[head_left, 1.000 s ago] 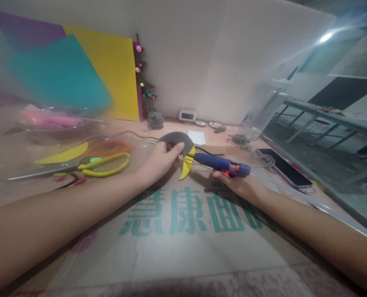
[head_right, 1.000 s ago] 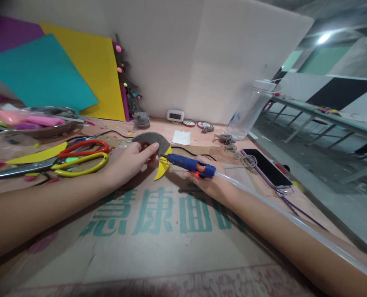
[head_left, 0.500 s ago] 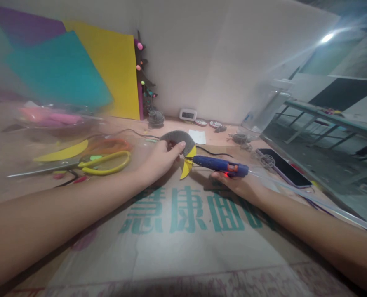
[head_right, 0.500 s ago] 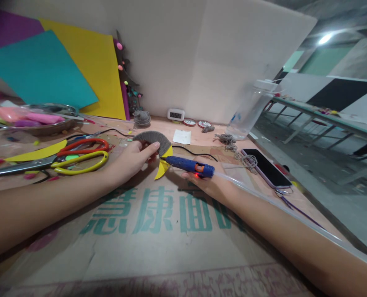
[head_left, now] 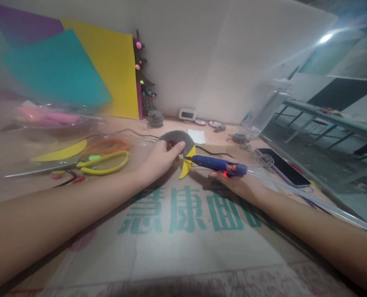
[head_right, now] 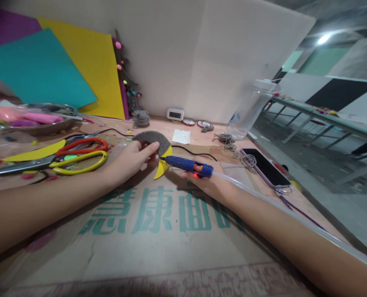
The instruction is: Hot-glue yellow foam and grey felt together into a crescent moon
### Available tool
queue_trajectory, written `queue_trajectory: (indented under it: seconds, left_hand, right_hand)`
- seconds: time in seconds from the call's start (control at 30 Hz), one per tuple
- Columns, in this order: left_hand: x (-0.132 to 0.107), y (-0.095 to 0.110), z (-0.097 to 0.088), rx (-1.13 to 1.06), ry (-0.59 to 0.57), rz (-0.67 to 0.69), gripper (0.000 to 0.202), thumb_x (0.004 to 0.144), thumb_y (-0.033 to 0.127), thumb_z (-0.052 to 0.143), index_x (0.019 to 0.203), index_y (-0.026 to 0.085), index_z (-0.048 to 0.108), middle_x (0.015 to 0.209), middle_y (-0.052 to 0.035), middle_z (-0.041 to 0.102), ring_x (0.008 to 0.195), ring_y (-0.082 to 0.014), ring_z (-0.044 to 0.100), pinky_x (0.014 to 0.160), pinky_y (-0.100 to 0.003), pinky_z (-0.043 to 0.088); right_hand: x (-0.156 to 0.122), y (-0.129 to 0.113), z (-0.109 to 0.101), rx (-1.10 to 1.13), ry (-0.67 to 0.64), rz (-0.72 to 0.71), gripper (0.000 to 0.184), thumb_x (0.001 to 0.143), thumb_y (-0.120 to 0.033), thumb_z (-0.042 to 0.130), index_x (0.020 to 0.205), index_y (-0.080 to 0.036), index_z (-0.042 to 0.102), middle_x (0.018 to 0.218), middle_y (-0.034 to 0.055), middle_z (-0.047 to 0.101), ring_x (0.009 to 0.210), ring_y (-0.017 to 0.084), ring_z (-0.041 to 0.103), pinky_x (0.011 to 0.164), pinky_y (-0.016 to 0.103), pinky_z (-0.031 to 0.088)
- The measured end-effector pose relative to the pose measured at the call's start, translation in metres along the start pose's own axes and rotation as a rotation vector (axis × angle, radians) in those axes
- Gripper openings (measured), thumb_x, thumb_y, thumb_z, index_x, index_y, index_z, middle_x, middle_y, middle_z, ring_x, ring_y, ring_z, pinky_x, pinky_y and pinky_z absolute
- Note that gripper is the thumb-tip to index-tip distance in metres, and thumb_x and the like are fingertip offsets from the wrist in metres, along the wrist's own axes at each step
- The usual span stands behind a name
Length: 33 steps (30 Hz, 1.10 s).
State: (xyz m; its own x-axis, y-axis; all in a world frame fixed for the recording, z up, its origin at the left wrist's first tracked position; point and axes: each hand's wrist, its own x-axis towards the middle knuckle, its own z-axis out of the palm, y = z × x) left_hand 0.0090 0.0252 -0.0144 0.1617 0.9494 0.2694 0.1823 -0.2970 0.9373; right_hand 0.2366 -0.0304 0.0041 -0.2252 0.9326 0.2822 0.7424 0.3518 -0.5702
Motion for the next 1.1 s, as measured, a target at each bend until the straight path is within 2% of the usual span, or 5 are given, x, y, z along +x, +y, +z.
queue_trajectory:
  seconds: [0.43, 0.6, 0.77, 1.1]
  left_hand:
    - [-0.0019, 0.0011, 0.001, 0.007, 0.031, -0.044, 0.032, 0.084, 0.048, 0.057, 0.069, 0.02, 0.059, 0.062, -0.0006, 0.062, 0.058, -0.0158, 0.056, 0.056, -0.027, 0.042]
    - [-0.0016, 0.0015, 0.0009, -0.022, 0.018, -0.038, 0.031, 0.083, 0.048, 0.057, 0.071, 0.02, 0.059, 0.064, -0.0003, 0.061, 0.058, -0.0154, 0.055, 0.056, -0.026, 0.042]
    - [-0.0015, 0.0009, 0.0006, -0.03, 0.01, -0.022, 0.03, 0.085, 0.048, 0.057, 0.075, 0.019, 0.06, 0.066, -0.0008, 0.061, 0.06, -0.0154, 0.055, 0.057, -0.026, 0.043]
    - [-0.0029, 0.0027, 0.0007, -0.014, 0.041, -0.052, 0.032, 0.083, 0.049, 0.058, 0.07, 0.02, 0.059, 0.064, -0.0005, 0.061, 0.06, -0.0153, 0.055, 0.058, -0.026, 0.042]
  right_hand:
    - [-0.0002, -0.0036, -0.0005, -0.041, 0.031, 0.024, 0.027, 0.078, -0.053, 0.065, 0.074, -0.026, 0.058, 0.07, 0.0002, 0.064, 0.066, 0.021, 0.063, 0.06, 0.034, 0.053]
    - [-0.001, -0.0037, 0.0008, -0.027, 0.035, 0.064, 0.026, 0.078, -0.053, 0.065, 0.079, -0.027, 0.061, 0.07, 0.0, 0.065, 0.065, 0.021, 0.063, 0.058, 0.034, 0.054]
    - [0.0, -0.0023, 0.0001, -0.024, 0.034, 0.043, 0.027, 0.078, -0.053, 0.064, 0.077, -0.026, 0.06, 0.069, -0.0007, 0.064, 0.064, 0.021, 0.063, 0.056, 0.033, 0.052]
    - [-0.0017, -0.0015, -0.0033, -0.01, 0.009, 0.072, 0.025, 0.08, -0.051, 0.063, 0.081, -0.026, 0.063, 0.075, 0.0018, 0.069, 0.071, 0.023, 0.065, 0.061, 0.035, 0.053]
